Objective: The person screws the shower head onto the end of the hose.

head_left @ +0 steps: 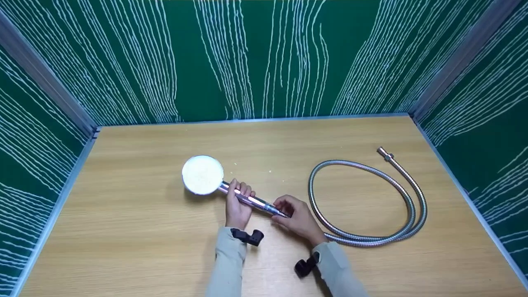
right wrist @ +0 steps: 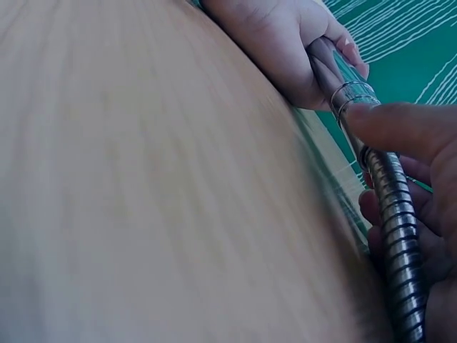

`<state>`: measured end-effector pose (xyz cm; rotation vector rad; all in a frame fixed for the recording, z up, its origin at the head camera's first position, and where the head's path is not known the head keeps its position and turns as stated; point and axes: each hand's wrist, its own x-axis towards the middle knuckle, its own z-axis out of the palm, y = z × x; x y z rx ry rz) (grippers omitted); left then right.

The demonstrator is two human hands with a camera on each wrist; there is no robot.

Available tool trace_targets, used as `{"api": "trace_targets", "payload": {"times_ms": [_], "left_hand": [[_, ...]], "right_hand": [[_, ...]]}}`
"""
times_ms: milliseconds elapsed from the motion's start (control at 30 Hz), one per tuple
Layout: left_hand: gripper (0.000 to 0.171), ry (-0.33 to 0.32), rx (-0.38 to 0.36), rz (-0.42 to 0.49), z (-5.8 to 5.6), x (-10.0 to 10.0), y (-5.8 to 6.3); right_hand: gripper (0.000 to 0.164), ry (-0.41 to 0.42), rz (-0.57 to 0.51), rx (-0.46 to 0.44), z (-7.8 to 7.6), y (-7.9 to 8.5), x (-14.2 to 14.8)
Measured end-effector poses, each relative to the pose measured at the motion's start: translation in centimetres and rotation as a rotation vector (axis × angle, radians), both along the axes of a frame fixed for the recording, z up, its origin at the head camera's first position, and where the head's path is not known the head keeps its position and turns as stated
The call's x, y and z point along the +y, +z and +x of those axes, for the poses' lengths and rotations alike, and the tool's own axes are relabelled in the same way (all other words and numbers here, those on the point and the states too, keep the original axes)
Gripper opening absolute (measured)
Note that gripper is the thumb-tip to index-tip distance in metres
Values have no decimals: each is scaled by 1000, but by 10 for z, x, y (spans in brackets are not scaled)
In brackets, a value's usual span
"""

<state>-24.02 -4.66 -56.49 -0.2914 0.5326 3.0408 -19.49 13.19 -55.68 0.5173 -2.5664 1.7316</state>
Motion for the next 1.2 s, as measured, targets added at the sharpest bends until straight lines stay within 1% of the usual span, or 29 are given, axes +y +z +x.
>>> {"api": "trace_targets", "payload": {"times_ms": [100,300,533,667,800,900,1033,1200], "left_hand": [[35,-1,-17,2,-1,0,0],[34,2,-28,1,-1,-2,2],[34,-3,-26,-16,-1,-3,5],[34,-8,-16,-29,-2,-2,8],[33,-13,-17,-37,-3,-2,8],[34,-21,-18,-30,-3,-2,8],[35,-23,-15,-15,-2,-1,8],[33,-18,-25,-25,2,-2,5]], "right_hand": [[27,6,-15,-4,-1,-4,2],[20,18,-15,-2,-3,-5,1],[18,12,-15,-66,-3,-3,-1],[17,-7,-8,-87,-2,4,-2],[17,-2,-9,-75,4,23,-5],[17,1,0,-46,10,37,-6],[17,-9,22,-23,11,39,-6],[17,-9,19,-42,12,37,-7]]}}
